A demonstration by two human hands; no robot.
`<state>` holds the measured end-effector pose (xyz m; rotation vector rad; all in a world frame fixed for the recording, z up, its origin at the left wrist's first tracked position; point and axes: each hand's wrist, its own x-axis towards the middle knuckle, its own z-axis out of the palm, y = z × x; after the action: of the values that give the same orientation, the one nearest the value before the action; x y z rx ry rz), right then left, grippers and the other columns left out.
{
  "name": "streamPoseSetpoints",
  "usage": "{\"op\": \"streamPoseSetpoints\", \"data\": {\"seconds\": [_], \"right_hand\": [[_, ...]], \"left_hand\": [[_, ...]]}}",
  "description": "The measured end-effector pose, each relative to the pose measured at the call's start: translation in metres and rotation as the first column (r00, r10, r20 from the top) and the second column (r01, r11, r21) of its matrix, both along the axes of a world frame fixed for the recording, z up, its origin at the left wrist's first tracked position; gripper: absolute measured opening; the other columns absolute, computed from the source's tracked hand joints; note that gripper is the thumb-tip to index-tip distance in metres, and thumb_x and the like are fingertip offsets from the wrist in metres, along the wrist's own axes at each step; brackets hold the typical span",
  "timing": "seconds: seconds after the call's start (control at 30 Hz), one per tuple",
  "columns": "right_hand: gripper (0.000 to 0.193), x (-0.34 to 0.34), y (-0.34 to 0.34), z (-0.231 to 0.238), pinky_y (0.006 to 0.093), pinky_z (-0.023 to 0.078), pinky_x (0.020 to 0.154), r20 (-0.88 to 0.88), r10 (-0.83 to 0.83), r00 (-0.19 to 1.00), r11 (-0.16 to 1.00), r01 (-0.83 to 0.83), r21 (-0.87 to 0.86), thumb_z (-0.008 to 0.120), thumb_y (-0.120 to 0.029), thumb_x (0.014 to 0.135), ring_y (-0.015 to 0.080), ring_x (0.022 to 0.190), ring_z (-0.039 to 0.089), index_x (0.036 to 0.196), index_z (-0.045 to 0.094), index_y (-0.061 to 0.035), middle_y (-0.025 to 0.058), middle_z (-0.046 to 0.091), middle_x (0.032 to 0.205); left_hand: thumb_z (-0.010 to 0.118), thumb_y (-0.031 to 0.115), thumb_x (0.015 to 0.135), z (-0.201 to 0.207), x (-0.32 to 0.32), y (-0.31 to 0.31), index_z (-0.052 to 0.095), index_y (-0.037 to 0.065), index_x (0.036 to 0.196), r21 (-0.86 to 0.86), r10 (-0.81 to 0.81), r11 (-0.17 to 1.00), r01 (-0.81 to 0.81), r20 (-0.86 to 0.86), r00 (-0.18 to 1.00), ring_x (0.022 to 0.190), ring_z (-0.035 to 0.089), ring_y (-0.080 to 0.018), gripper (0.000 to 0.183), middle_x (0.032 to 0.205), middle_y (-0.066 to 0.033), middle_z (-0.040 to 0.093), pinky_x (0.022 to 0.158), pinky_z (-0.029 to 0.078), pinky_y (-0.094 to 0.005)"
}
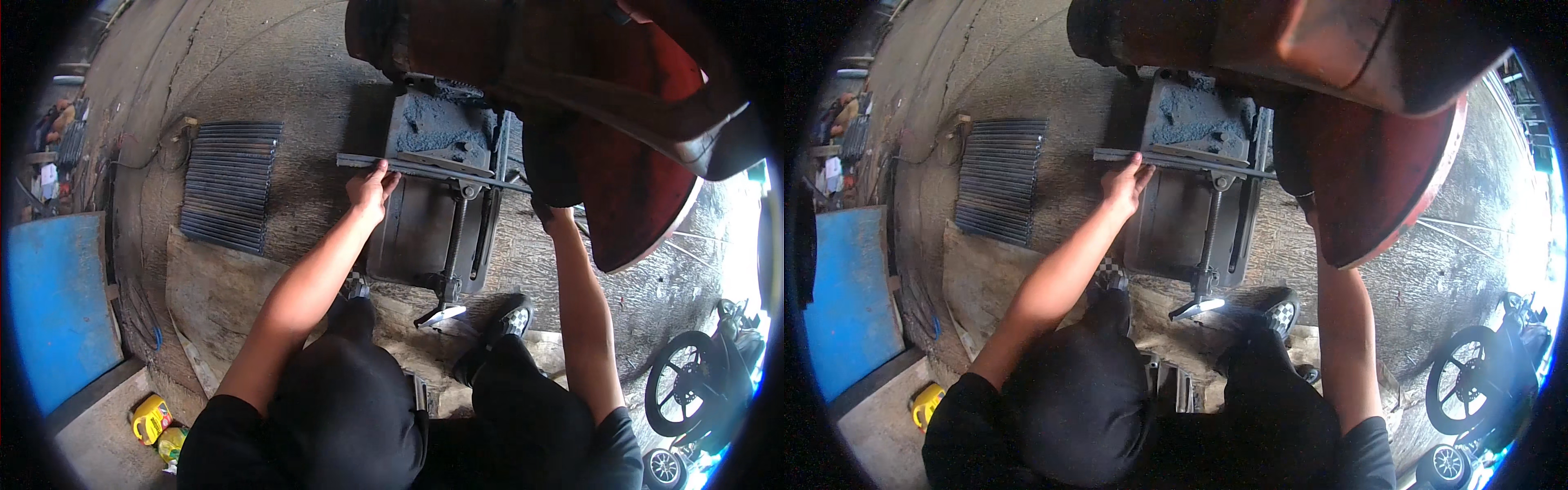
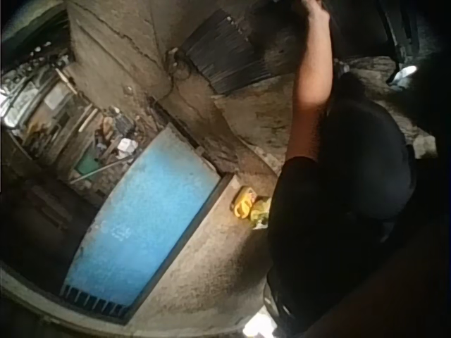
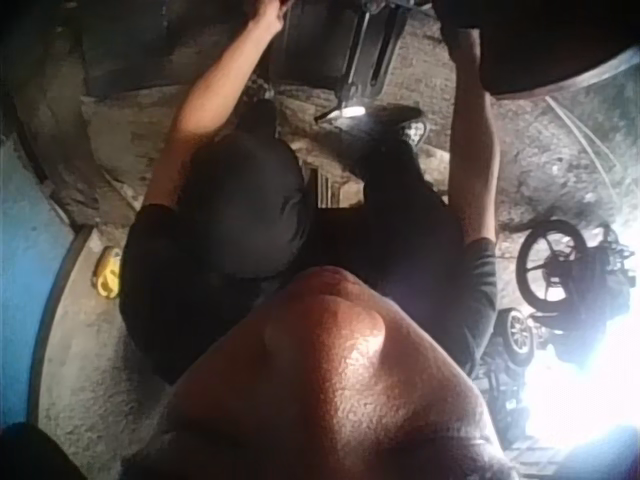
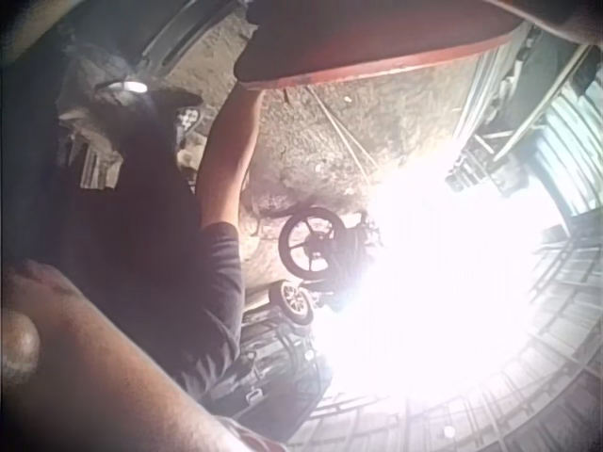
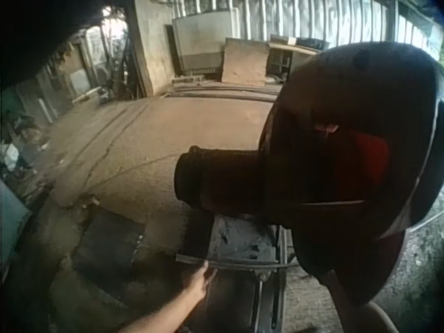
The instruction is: The person is using a metal chop saw to cut metal rods to length.
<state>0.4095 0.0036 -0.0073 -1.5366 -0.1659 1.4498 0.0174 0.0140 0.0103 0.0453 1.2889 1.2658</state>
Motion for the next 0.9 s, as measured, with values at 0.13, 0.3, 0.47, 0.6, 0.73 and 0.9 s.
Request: {"op": "streamPoseSetpoints", "data": {"seconds": [0.13,0.3,0.47,0.6,0.73,0.9], "right_hand": [[0.026,0.004,0.003,-0.008,0.0319,0.055,0.069,-0.023,0.027,0.999,1.0,-0.027,0.012,0.074,-0.02,0.08,0.0162,0.078,0.061,0.1,0.06,-0.0137,0.0042,0.061,0.091],[0.024,0.004,0.001,-0.013,0.0323,0.055,0.069,-0.017,0.013,1.0,1.0,-0.013,0.005,0.074,-0.022,0.08,0.0167,0.076,0.06,0.098,0.059,-0.0136,0.0043,0.061,0.089],[0.023,0.001,0.0,-0.01,0.0339,0.054,0.071,-0.016,-0.055,0.998,0.998,0.055,-0.001,0.073,-0.023,0.081,0.0163,0.079,0.06,0.098,0.06,-0.0149,0.0034,0.061,0.089],[0.023,0.004,0.0,-0.014,0.0329,0.054,0.07,0.002,-0.02,1.0,1.0,0.02,-0.001,0.073,-0.022,0.081,0.0161,0.079,0.06,0.099,0.06,-0.0152,0.0031,0.062,0.09],[0.023,0.006,0.001,-0.016,0.031,0.053,0.069,-0.012,0.035,0.999,0.998,-0.035,0.046,0.072,-0.022,0.082,0.0159,0.081,0.061,0.1,0.06,-0.0157,0.0029,0.062,0.092],[0.024,-0.018,-0.007,0.02,0.0306,0.052,0.067,0.012,0.041,0.999,0.999,-0.041,-0.013,0.07,-0.024,0.083,0.0157,0.078,0.061,0.103,0.06,-0.0129,0.0035,0.063,0.094]], "left_hand": [[0.07,0.007,0.083,0.0,0.0,0.001,0.055,-0.003,0.089,-0.007,0.021,1.0,-0.021,0.028,0.999,0.079,0.066,-0.0257,0.02,0.088,-0.0135,0.061,0.069,0.063,-0.0317],[0.068,0.006,0.084,0.004,0.006,0.0,0.056,-0.002,0.091,-0.022,0.046,0.999,-0.046,0.007,0.999,0.075,0.065,-0.0236,0.017,0.086,-0.0112,0.061,0.067,0.062,-0.0319],[0.067,0.008,0.086,0.004,0.011,-0.002,0.057,-0.001,0.09,-0.006,0.068,0.998,-0.069,-0.065,0.996,0.072,0.064,-0.0213,0.013,0.082,-0.0092,0.061,0.064,0.061,-0.0306],[0.07,0.014,0.084,-0.002,0.009,-0.003,0.055,0.0,0.093,-0.03,0.078,0.996,-0.078,-0.01,0.997,0.074,0.065,-0.0222,0.022,0.084,-0.01,0.061,0.067,0.061,-0.0299],[0.072,0.018,0.082,-0.003,0.007,-0.002,0.054,0.001,0.095,-0.033,0.054,0.998,-0.054,-0.011,0.998,0.077,0.066,-0.0218,0.028,0.086,-0.0098,0.062,0.07,0.06,-0.0299],[0.072,0.013,0.083,0.017,0.006,-0.02,0.058,0.003,0.095,0.001,0.075,0.997,-0.075,-0.024,0.997,0.079,0.064,-0.0178,0.021,0.087,-0.0069,0.063,0.072,0.058,-0.0291]]}}
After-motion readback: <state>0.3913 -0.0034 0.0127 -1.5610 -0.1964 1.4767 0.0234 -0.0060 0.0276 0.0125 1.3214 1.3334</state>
